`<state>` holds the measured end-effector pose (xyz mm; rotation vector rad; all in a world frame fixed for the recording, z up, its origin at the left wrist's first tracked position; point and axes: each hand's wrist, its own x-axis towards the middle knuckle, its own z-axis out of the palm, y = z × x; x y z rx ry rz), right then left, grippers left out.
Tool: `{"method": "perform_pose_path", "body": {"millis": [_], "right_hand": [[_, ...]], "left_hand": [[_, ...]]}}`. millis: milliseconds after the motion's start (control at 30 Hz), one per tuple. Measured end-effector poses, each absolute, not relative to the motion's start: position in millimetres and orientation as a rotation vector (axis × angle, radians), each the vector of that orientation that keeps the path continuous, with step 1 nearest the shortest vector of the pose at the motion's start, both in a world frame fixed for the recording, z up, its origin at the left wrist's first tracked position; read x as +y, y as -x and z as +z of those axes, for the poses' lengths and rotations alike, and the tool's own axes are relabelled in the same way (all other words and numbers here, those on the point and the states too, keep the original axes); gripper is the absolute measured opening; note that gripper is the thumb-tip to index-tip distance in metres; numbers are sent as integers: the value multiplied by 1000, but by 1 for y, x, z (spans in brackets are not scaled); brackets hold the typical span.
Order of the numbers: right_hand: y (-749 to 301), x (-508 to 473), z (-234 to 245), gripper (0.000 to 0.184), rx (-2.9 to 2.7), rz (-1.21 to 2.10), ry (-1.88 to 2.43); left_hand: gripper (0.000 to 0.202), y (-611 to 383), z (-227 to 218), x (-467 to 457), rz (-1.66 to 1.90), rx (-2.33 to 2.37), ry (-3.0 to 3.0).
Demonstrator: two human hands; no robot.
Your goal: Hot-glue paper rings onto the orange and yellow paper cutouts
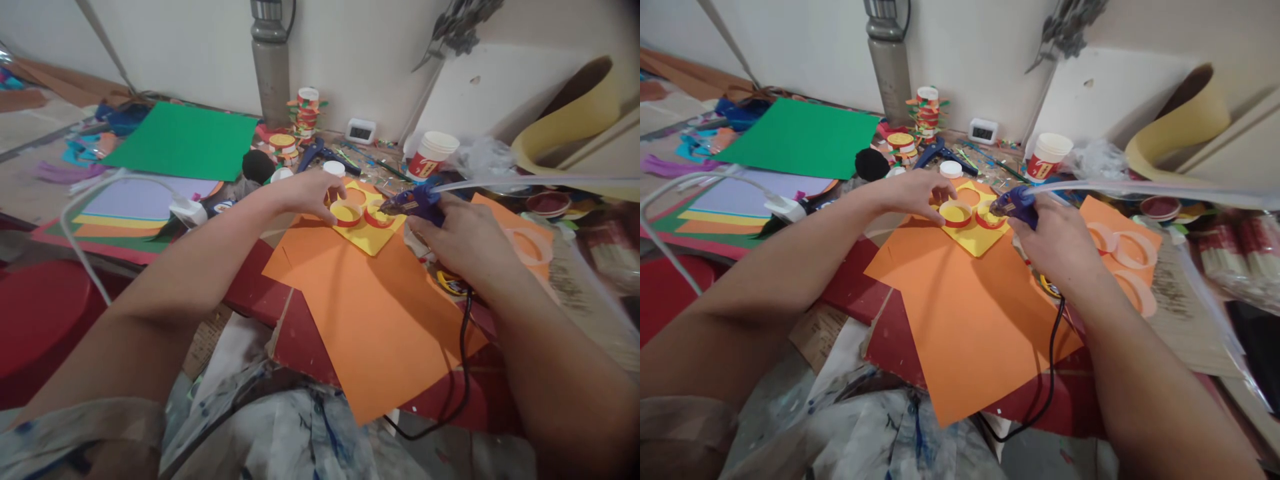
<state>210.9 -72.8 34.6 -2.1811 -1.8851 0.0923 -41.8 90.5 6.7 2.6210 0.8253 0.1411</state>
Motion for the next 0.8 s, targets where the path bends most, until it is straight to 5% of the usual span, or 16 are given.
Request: {"method": "perform_pose_path", "body": {"millis": [267,467,800], "right_hand": [[-207,-73,33,27,-1886,83,2189],[-204,-73,35,30,-1876,90,2284],[-211,-78,33,35,-1830,-69,2199]], "left_hand": [[84,41,8,90,141,902,-2622],[61,38,1,90,162,856,-2648],[59,40,-4,95,210,896,-2623]]}}
